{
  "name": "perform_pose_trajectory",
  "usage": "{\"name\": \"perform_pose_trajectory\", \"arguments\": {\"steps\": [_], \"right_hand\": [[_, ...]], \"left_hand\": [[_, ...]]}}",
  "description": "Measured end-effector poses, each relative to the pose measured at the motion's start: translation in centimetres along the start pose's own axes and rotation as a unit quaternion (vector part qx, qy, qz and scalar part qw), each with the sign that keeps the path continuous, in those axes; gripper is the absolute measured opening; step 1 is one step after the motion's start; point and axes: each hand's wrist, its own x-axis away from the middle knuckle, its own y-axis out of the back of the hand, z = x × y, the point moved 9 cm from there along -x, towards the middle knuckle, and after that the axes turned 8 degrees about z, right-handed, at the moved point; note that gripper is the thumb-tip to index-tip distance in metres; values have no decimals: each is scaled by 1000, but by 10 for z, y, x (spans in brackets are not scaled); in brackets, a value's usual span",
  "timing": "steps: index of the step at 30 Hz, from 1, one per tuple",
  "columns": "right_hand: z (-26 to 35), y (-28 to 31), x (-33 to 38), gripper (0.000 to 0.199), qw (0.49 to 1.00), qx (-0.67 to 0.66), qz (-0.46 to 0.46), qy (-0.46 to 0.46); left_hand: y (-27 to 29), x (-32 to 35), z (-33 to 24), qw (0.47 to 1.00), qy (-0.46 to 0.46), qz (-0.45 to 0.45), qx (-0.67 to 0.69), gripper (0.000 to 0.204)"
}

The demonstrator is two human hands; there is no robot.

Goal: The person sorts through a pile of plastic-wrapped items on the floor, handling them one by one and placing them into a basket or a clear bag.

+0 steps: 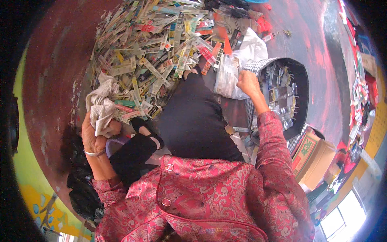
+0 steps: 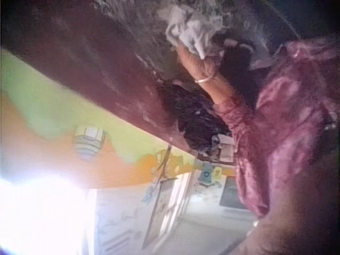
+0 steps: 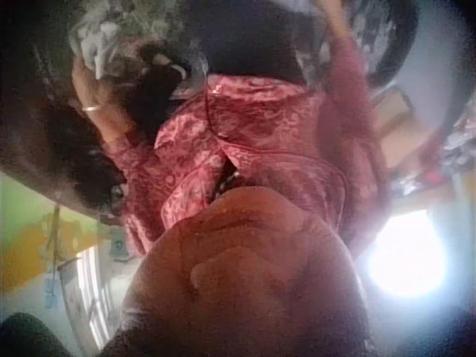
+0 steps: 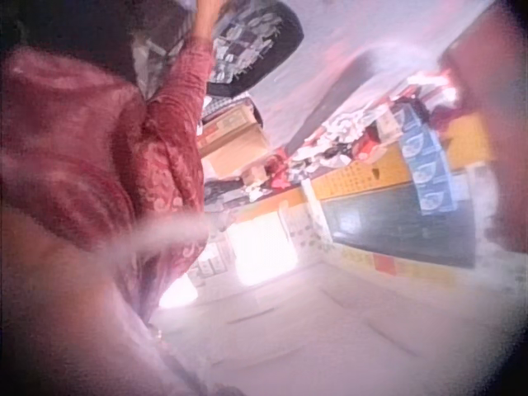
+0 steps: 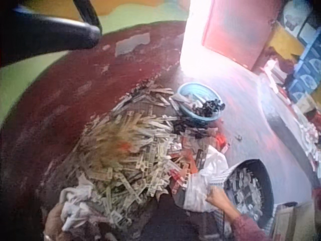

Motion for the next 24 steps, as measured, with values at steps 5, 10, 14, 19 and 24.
{"name": "perform_pose_trajectory", "arguments": {"steps": [5, 10, 14, 19, 24], "right_hand": [[11, 19, -3, 87, 992, 4, -112, 65], [-6, -7, -28, 108, 993, -59, -99, -10], [-33, -28, -53, 65, 975, -191, -77, -80], [-58, -13, -45, 15, 966, -183, -168, -78], [-61, 32, -32, 14, 945, -252, -201, -51]], "left_hand": [[0, 4, -10, 998, -51, -22, -7, 19], [6, 3, -6, 999, -25, -17, -31, 21], [-7, 3, 0, 999, -10, -7, -40, 23], [0, 5, -3, 997, -32, -65, -37, 23], [20, -1, 7, 998, -7, -58, -14, 23]]}}
